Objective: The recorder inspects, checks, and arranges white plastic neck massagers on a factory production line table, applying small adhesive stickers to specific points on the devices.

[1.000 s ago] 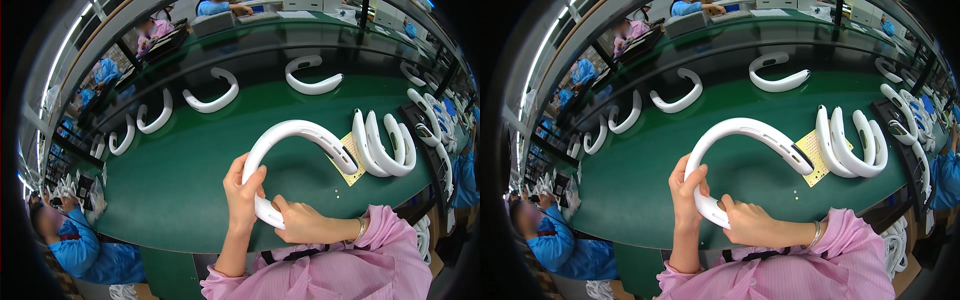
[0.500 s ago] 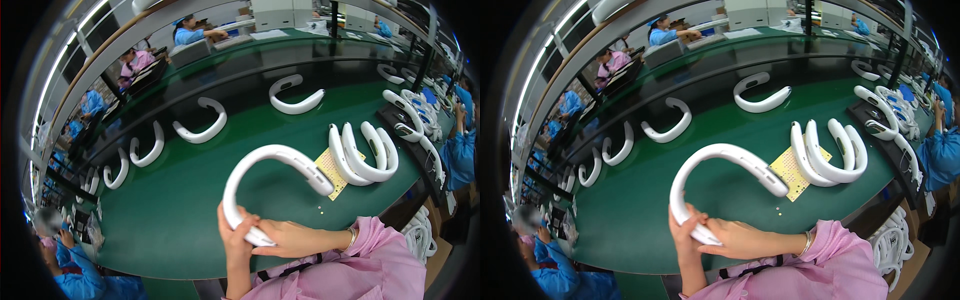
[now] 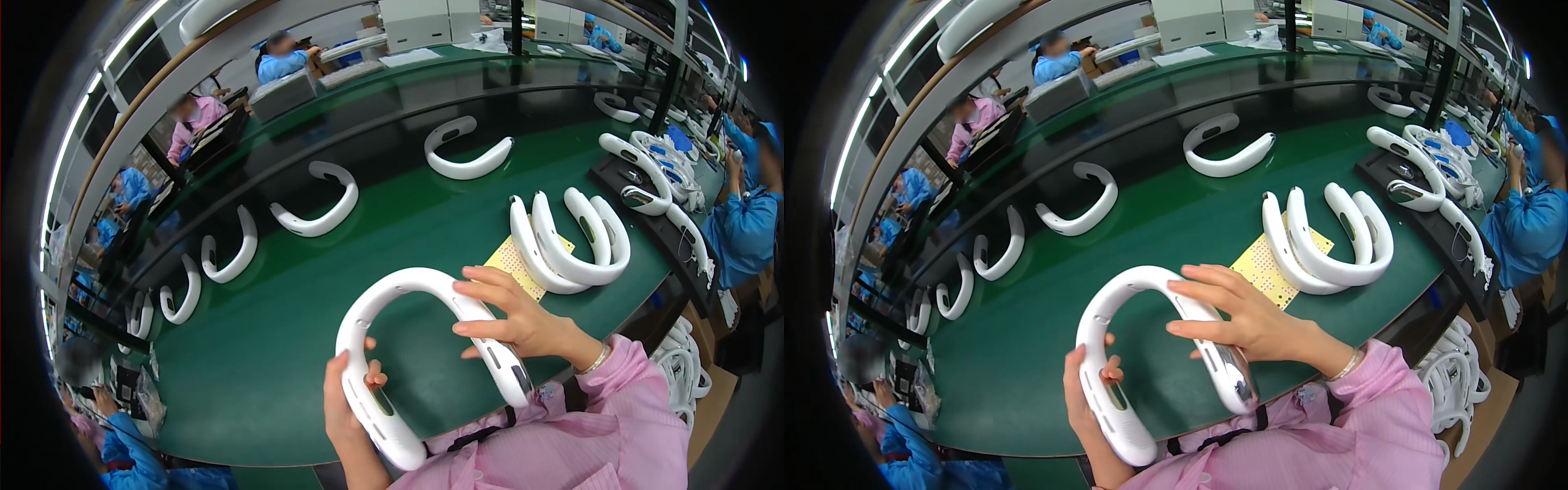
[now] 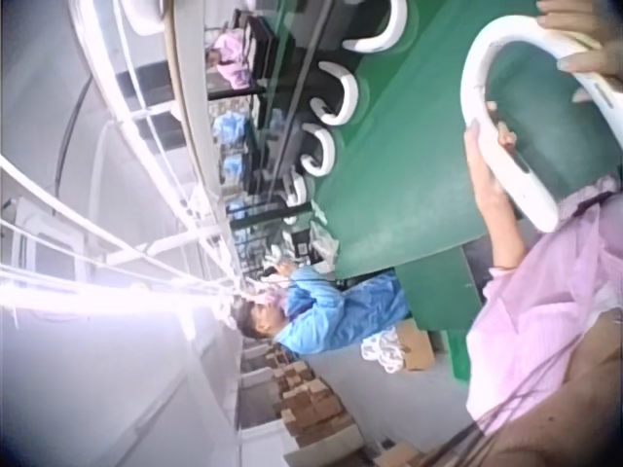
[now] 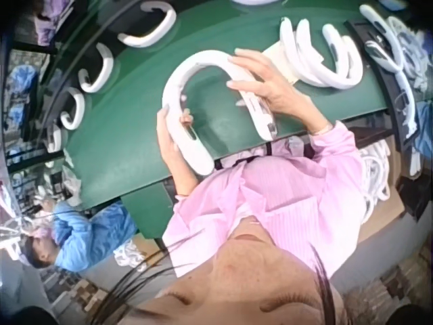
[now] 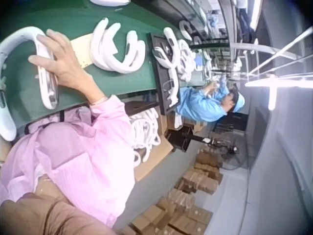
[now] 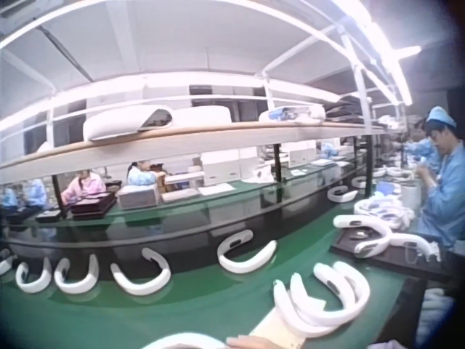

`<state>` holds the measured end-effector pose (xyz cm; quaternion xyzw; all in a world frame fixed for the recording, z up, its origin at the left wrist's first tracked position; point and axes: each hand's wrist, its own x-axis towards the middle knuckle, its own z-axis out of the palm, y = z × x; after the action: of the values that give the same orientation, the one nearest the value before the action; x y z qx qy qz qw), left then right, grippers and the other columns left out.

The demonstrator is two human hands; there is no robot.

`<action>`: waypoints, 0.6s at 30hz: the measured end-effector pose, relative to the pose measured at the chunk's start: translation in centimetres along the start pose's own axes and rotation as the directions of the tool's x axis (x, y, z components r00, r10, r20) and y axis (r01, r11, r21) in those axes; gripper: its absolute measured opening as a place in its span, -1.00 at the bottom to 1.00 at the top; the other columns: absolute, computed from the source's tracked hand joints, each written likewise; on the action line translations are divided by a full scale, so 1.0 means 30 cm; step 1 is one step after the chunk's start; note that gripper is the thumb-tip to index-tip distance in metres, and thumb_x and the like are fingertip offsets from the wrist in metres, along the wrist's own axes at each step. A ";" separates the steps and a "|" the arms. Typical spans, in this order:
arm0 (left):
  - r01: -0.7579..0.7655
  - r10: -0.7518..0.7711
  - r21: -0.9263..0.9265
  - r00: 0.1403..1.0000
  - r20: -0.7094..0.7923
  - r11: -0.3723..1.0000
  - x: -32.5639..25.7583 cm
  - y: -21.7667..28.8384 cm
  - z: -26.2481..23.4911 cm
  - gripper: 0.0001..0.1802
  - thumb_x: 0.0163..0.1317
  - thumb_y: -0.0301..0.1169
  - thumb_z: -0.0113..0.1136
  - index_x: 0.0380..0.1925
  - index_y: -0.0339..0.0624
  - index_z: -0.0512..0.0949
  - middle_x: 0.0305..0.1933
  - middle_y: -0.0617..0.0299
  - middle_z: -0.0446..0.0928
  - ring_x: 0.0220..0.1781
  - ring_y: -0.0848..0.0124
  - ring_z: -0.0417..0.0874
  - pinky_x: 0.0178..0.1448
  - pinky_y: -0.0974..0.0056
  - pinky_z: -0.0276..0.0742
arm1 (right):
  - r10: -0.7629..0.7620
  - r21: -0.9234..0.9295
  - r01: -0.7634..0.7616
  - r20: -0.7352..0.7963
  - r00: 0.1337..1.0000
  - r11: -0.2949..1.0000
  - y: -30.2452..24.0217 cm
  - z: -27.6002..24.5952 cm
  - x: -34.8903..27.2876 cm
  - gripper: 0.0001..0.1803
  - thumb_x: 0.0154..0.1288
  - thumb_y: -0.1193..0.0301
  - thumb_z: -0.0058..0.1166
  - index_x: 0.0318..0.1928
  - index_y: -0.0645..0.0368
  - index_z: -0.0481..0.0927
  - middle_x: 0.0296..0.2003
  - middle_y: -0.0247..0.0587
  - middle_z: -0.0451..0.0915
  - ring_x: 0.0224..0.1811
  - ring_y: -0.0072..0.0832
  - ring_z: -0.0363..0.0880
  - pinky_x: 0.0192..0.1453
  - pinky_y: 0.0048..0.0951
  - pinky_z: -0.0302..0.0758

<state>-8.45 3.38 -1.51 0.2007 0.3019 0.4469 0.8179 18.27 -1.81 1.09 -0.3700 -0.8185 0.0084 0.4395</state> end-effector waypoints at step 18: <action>-0.742 0.619 0.429 0.668 0.413 0.516 0.004 -0.031 0.007 -0.19 -0.22 0.23 0.35 -0.20 -0.18 0.30 -0.32 0.22 0.34 -0.28 0.32 0.47 -0.11 0.19 0.46 | 0.632 0.635 -0.530 0.085 0.771 0.562 -0.082 -0.025 0.119 -0.53 0.04 0.36 0.28 -0.12 0.21 0.31 -0.33 -0.35 0.41 -0.25 -0.62 0.42 -0.18 -0.56 0.39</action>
<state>-7.70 2.98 -1.95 0.5804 0.2287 0.5980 0.5031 16.12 -1.64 4.94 -0.4504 -0.5622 0.3961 0.5694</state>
